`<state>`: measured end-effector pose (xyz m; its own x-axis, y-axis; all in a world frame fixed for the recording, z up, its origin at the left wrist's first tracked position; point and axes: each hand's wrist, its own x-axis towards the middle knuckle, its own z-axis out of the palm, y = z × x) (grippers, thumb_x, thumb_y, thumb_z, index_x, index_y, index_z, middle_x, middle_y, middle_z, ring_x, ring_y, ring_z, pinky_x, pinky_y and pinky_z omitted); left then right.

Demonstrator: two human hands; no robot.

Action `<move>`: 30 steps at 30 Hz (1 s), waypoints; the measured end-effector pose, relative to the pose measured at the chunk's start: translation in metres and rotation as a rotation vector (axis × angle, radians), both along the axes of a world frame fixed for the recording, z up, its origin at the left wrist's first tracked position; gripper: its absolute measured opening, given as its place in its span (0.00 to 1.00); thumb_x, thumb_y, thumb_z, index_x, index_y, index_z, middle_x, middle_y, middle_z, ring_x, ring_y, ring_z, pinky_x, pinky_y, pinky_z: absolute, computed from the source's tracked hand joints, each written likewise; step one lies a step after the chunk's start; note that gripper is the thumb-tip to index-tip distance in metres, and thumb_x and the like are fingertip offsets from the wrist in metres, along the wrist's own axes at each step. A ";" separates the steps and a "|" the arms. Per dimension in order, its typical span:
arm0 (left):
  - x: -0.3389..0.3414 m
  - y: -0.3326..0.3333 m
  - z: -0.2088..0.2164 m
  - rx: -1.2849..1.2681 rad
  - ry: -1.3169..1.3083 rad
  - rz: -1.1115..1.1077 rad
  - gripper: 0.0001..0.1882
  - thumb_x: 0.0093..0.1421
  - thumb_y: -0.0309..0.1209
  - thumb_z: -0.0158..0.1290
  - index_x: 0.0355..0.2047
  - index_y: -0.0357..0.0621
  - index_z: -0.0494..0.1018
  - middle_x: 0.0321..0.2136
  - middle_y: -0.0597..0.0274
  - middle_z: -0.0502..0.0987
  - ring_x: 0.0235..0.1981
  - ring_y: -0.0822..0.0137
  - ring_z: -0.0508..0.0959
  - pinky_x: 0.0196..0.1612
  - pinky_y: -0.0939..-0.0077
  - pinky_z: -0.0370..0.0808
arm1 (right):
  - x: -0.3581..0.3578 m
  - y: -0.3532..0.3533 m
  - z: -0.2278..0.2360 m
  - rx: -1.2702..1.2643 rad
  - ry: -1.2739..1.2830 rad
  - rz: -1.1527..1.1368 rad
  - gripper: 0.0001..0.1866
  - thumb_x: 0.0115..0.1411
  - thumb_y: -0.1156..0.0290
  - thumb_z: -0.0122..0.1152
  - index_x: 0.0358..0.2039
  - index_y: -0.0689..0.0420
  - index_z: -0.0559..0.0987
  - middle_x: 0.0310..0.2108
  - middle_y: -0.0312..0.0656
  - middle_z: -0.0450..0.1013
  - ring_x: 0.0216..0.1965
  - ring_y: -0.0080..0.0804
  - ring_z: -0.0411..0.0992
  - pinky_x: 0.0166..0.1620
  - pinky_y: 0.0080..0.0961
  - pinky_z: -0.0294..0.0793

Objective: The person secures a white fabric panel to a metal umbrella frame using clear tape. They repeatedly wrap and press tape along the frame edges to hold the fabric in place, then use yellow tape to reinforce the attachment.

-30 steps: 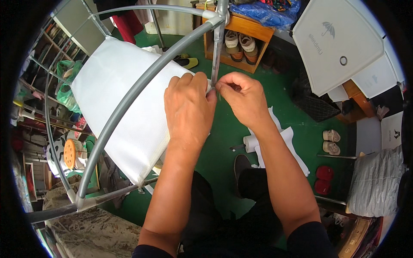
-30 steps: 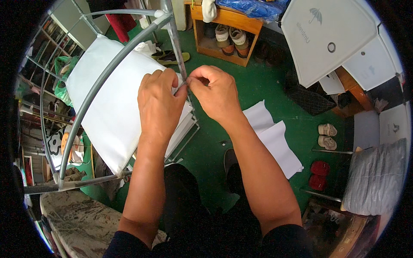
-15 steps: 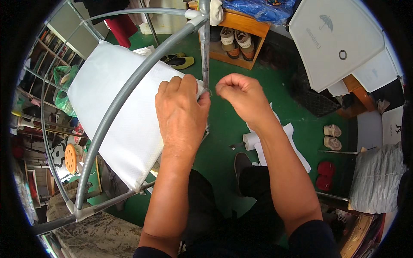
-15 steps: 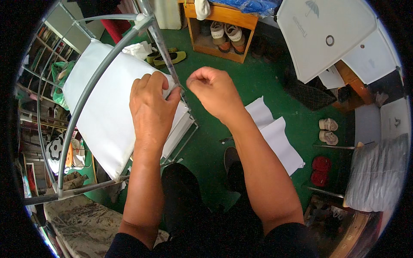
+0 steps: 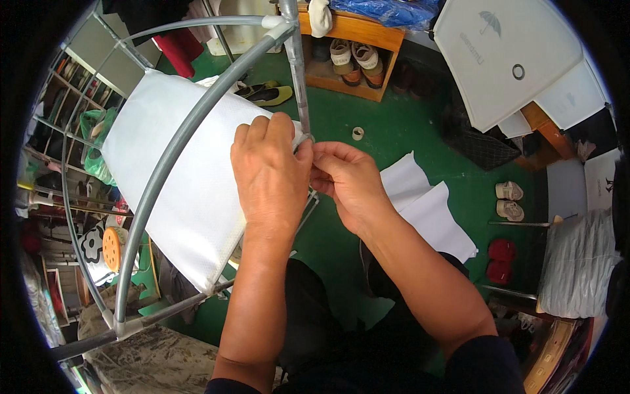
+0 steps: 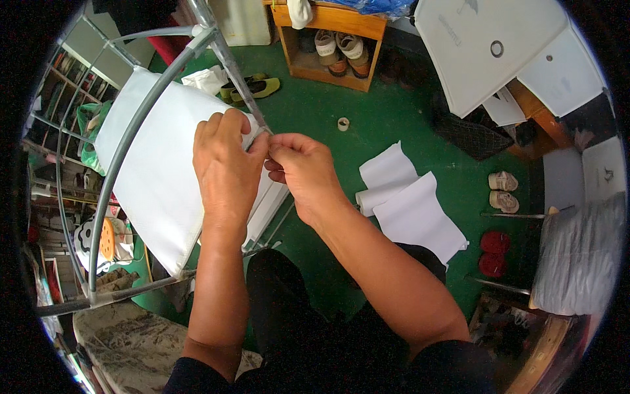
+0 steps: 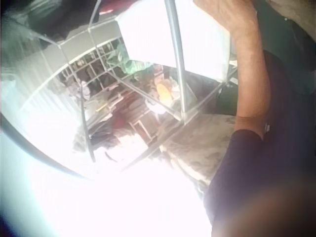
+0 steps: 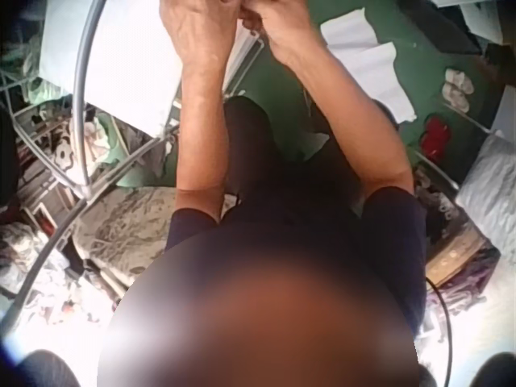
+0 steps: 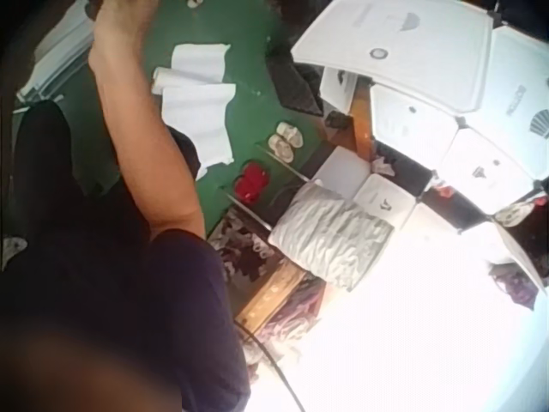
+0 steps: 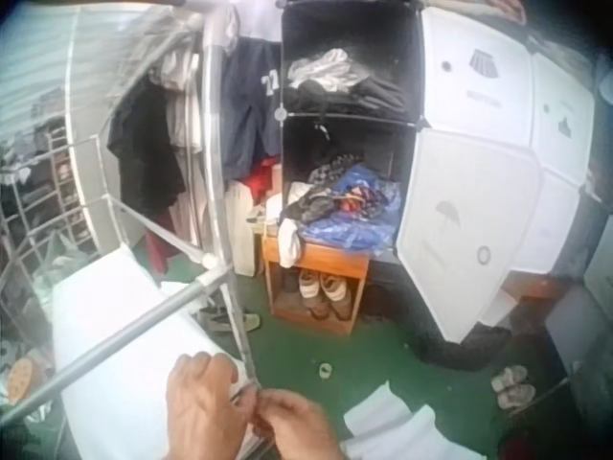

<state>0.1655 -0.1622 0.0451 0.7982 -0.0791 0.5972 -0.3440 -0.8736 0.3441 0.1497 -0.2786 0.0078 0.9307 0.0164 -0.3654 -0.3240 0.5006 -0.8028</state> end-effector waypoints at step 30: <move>-0.100 0.011 -0.031 -1.455 0.472 -0.293 0.15 0.69 0.28 0.52 0.54 0.37 0.69 0.33 0.62 0.77 0.23 0.81 0.66 0.24 0.87 0.60 | -0.029 0.002 0.025 0.086 -0.083 0.131 0.09 0.61 0.69 0.64 0.39 0.59 0.83 0.28 0.30 0.74 0.28 0.16 0.67 0.34 0.18 0.65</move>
